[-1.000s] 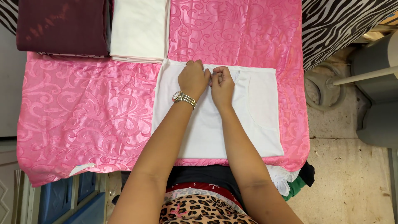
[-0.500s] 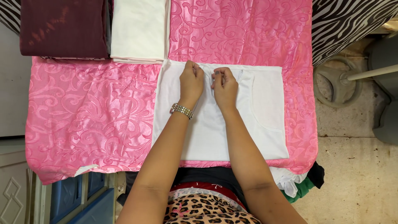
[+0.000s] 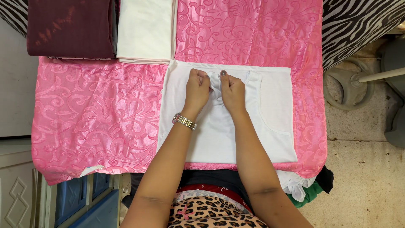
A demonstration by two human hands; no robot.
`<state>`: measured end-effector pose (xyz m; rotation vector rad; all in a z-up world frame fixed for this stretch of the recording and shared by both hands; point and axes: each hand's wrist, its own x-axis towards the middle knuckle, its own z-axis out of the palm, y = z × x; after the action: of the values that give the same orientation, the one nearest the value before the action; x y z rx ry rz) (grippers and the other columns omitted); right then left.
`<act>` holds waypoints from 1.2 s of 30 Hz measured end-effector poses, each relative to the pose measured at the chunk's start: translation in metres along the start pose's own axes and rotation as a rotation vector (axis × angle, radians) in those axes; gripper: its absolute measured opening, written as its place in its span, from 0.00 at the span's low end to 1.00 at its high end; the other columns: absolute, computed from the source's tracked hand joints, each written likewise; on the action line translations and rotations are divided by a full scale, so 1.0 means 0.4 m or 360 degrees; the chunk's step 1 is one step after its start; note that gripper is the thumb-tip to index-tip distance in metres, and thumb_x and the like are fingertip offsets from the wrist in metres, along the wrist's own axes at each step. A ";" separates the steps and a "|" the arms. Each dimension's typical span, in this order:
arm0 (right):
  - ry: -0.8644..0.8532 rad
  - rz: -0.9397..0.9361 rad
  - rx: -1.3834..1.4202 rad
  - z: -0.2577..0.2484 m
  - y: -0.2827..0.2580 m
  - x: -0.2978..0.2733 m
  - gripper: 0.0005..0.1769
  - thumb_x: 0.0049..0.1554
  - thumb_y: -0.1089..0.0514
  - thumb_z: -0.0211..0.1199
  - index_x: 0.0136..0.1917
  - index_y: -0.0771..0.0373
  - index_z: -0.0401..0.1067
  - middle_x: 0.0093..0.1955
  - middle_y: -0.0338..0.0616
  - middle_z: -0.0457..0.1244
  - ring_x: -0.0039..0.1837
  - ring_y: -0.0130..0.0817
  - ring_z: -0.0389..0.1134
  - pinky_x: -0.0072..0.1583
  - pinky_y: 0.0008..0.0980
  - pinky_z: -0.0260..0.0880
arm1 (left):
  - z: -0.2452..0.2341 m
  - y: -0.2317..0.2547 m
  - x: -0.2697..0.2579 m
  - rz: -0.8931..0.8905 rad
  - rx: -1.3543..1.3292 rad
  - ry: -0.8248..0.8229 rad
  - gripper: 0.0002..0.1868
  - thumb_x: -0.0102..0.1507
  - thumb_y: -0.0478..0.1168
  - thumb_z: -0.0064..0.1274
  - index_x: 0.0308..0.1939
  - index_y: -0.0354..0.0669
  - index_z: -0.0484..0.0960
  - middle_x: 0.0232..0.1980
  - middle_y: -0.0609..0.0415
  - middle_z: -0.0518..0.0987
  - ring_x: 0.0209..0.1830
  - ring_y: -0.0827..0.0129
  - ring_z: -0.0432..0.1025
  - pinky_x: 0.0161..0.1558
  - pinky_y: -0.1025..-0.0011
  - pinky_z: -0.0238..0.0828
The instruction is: The person folds several white tank tops one by one on a pink patterned surface. Each top is laid flat, smoothed, folded in half, then folded again into a compact rectangle and placed into a growing stack.
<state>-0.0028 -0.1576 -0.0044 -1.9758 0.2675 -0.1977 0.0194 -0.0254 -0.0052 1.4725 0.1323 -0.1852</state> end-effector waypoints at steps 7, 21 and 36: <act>-0.0068 0.0030 0.0605 0.001 0.023 0.014 0.07 0.67 0.56 0.58 0.54 0.62 0.67 0.31 0.29 0.59 0.32 0.16 0.52 0.35 0.23 0.51 | -0.006 0.020 0.001 0.0098 -0.0122 -0.0242 0.15 0.70 0.28 0.43 0.52 0.31 0.86 0.34 0.62 0.75 0.27 0.82 0.58 0.29 0.76 0.55; -0.0052 0.0217 0.1168 0.005 0.053 0.056 0.14 0.61 0.65 0.65 0.56 0.61 0.62 0.33 0.35 0.62 0.31 0.19 0.57 0.34 0.23 0.55 | -0.016 0.040 0.034 0.0221 0.0472 -0.0197 0.21 0.65 0.32 0.55 0.62 0.48 0.84 0.45 0.56 0.82 0.34 0.76 0.70 0.37 0.73 0.71; 0.0377 -0.0068 -0.0234 -0.209 -0.046 0.029 0.07 0.61 0.62 0.63 0.52 0.64 0.77 0.45 0.38 0.66 0.41 0.22 0.62 0.43 0.25 0.65 | -0.183 0.139 -0.301 0.0415 0.1869 -0.0143 0.18 0.59 0.44 0.59 0.50 0.43 0.76 0.48 0.47 0.74 0.50 0.50 0.68 0.47 0.50 0.62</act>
<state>-0.0114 -0.2269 0.0464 -2.1058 0.4024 -0.4525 -0.0852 0.0574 0.0663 2.6205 -0.3004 -0.1112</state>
